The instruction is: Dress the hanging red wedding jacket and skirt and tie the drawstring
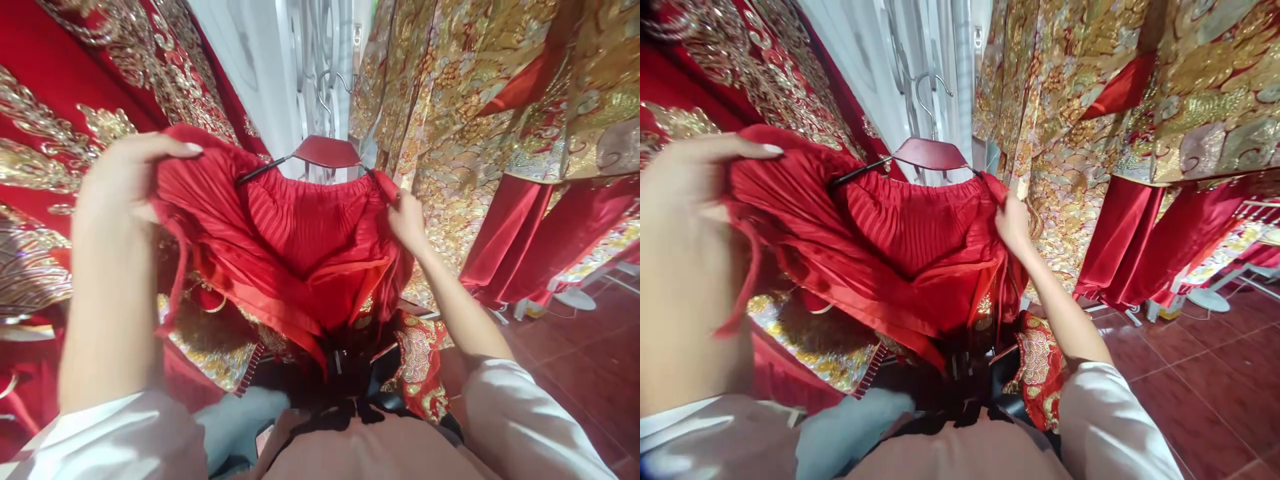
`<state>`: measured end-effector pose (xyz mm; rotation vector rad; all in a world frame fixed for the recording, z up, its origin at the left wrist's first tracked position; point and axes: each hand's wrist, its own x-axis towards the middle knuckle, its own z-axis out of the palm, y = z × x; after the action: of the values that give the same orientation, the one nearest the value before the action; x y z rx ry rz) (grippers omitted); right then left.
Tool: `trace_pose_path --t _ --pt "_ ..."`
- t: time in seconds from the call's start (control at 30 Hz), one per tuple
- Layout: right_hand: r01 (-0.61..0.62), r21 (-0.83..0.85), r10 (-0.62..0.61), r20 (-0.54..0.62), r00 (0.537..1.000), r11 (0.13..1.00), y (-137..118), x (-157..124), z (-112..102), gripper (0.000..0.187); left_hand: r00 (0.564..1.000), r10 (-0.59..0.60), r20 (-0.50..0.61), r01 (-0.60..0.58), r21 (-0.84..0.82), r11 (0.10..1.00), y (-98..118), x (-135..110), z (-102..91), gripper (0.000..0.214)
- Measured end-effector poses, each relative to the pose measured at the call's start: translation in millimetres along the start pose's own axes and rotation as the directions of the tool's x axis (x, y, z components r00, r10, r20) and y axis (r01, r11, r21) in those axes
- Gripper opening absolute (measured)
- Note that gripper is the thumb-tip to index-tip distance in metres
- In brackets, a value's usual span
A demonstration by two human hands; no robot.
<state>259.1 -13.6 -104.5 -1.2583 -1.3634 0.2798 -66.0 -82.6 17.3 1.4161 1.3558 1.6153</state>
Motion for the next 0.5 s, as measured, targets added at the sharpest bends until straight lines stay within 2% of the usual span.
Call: trace_pose_path --t 0.03,0.07,0.1,0.17,0.23,0.27,0.3,0.37,0.43,0.5 --pt "-0.078 0.075 0.071 0.095 0.993 0.994 0.4 5.9 -8.2 0.008 0.993 0.06 -0.101 -0.043 0.163 0.986 0.2 3.3 -7.4 0.019" --pt "-0.172 0.151 0.142 0.19 0.971 0.973 0.0 12.3 -19.1 0.005 0.975 0.147 -0.169 -0.078 0.36 0.93 -2.1 6.7 -14.7 0.02" --pt "-0.263 0.218 0.202 0.267 0.942 0.94 -1.2 19.0 -31.3 0.003 0.953 0.24 -0.185 -0.1 0.555 0.826 -6.8 9.9 -21.2 0.02" --pt "-0.367 0.306 0.26 0.338 0.905 0.879 -5.1 32.8 -54.9 0.002 0.935 0.344 -0.081 -0.129 0.828 0.546 -22.3 15.6 -30.8 0.015" --pt "-0.37 0.351 0.253 0.336 0.907 0.86 -8.0 46.7 -71.3 0.005 0.953 0.297 0.06 -0.159 0.934 0.321 -44.7 19.7 -34.7 0.006" --pt "-0.354 0.367 0.237 0.327 0.915 0.861 -7.7 53.3 -75.9 0.006 0.967 0.232 0.105 -0.167 0.951 0.262 -57.7 20.7 -34.6 0.004" --pt "-0.34 0.377 0.224 0.319 0.921 0.861 -5.6 59.5 -78.2 0.008 0.977 0.16 0.142 -0.178 0.954 0.24 -71.4 20.8 -33.5 0.006" --pt "-0.342 0.382 0.232 0.306 0.923 0.858 4.6 68.7 -77.3 0.011 0.979 0.049 0.197 -0.203 0.938 0.28 -98.7 17.2 -28.6 0.009" --pt "-0.382 0.367 0.284 0.293 0.913 0.848 21.8 70.6 -70.7 0.014 0.964 -0.033 0.262 -0.229 0.891 0.392 -123.2 8.9 -21.8 0.008" --pt "-0.472 0.323 0.377 0.313 0.871 0.82 42.5 62.8 -59.6 0.018 0.924 -0.135 0.359 -0.233 0.805 0.546 -142.8 -2.1 -15.1 0.006"
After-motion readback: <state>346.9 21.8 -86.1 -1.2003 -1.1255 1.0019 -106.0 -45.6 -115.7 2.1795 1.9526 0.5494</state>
